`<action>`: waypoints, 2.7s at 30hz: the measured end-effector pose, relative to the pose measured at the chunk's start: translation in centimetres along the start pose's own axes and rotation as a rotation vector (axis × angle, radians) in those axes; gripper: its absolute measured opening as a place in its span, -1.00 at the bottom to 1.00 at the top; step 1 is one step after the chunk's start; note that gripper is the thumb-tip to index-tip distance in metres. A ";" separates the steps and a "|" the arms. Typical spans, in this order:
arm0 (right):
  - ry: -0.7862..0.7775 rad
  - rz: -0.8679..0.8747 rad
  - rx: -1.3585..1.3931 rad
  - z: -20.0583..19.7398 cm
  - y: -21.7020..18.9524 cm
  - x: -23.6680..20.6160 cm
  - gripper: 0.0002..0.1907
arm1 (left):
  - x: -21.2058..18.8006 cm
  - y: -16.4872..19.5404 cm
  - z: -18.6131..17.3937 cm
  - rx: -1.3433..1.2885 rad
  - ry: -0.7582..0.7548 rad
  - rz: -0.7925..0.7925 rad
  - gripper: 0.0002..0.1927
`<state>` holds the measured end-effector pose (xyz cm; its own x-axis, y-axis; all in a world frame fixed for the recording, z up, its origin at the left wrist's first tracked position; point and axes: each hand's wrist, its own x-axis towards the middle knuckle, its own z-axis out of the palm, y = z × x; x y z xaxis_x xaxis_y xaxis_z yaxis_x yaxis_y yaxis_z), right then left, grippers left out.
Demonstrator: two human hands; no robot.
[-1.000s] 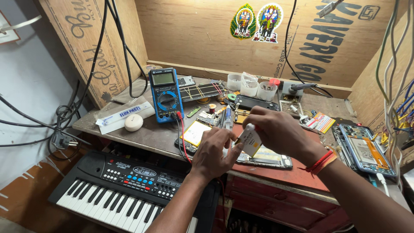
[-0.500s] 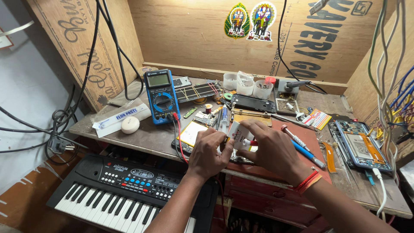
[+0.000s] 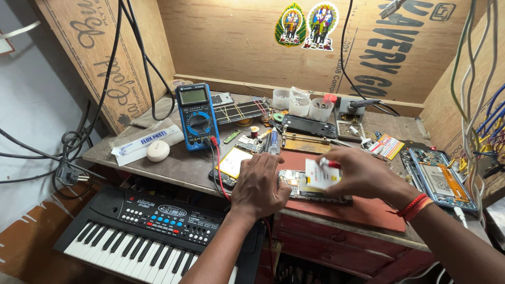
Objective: The person works at a repair bench on a disassembled smartphone, using a screwdriver to unscrew and adjust components on the phone body, handling the battery and internal parts, then fitting the back cover onto the phone and pressing it into place.
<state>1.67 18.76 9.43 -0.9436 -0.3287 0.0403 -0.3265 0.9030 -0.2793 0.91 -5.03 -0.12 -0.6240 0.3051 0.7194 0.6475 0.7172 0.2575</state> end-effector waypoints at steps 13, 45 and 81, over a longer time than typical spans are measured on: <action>-0.150 0.026 -0.163 0.2 -0.5 0.6 -0.24 | -0.1 0.4 -0.4 0.004 -0.046 -0.028 -0.47; -0.181 0.051 -0.098 0.6 0.3 1.1 -0.33 | -0.5 0.3 -0.2 0.007 -0.046 -0.027 -0.47; -0.317 -0.145 0.029 2.0 -1.5 5.1 -0.78 | -0.7 0.8 -0.8 0.009 -0.073 0.070 -0.53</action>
<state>-2.53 15.17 8.12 -0.8220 -0.5266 -0.2170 -0.4497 0.8339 -0.3200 2.24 -5.16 0.13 -0.6078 0.3997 0.6862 0.6872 0.6977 0.2023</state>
